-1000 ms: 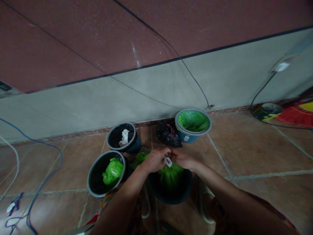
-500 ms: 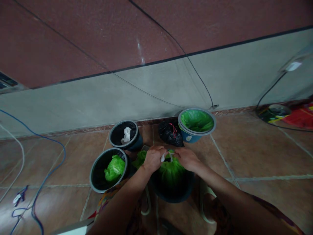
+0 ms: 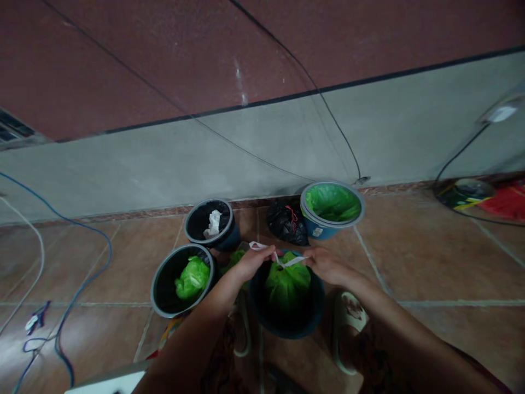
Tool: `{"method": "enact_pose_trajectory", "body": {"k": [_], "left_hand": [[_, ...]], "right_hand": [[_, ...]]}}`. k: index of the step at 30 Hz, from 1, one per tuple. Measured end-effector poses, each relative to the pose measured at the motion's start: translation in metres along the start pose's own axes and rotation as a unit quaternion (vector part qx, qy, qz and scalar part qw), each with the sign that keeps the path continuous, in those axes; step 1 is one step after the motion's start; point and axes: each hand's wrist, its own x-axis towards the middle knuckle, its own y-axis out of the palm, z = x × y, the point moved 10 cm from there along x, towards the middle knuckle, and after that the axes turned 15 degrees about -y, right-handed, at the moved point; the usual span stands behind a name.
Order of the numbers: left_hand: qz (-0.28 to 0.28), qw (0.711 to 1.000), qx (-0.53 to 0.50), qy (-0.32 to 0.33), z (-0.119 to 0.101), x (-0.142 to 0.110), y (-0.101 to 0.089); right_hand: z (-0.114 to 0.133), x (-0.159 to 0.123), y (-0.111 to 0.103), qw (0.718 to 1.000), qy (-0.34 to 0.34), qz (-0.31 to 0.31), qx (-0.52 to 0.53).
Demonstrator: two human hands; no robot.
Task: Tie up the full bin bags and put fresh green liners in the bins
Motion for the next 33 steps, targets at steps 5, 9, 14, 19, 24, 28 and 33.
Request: {"method": "enact_pose_trajectory", "body": {"k": [5, 9, 14, 19, 24, 28, 33], "left_hand": [[0.054, 0.998, -0.019, -0.007, 0.01, 0.008, 0.028], [0.092, 0.986, 0.136, 0.007, 0.014, 0.01, 0.046], [0.068, 0.961, 0.261, 0.053, 0.005, 0.006, 0.048], [0.07, 0.956, 0.268, 0.094, -0.001, 0.002, 0.051], [0.003, 0.965, 0.256, 0.06, 0.002, 0.008, 0.039], [-0.022, 0.967, 0.248, 0.051, 0.005, 0.016, 0.032], [-0.028, 0.984, 0.173, 0.023, 0.016, 0.024, 0.025]], "right_hand": [[0.044, 0.007, -0.003, 0.995, -0.087, 0.024, 0.034], [0.052, 0.012, 0.002, 0.994, -0.099, 0.021, 0.051], [0.03, 0.018, 0.0, 0.992, -0.027, -0.067, 0.102], [0.033, 0.021, 0.031, 0.988, -0.055, 0.004, 0.142], [0.029, 0.019, 0.02, 1.0, -0.01, 0.006, 0.025], [0.022, 0.015, 0.0, 0.999, 0.037, -0.019, -0.013], [0.024, 0.013, -0.003, 1.0, 0.021, -0.01, 0.006]]}}
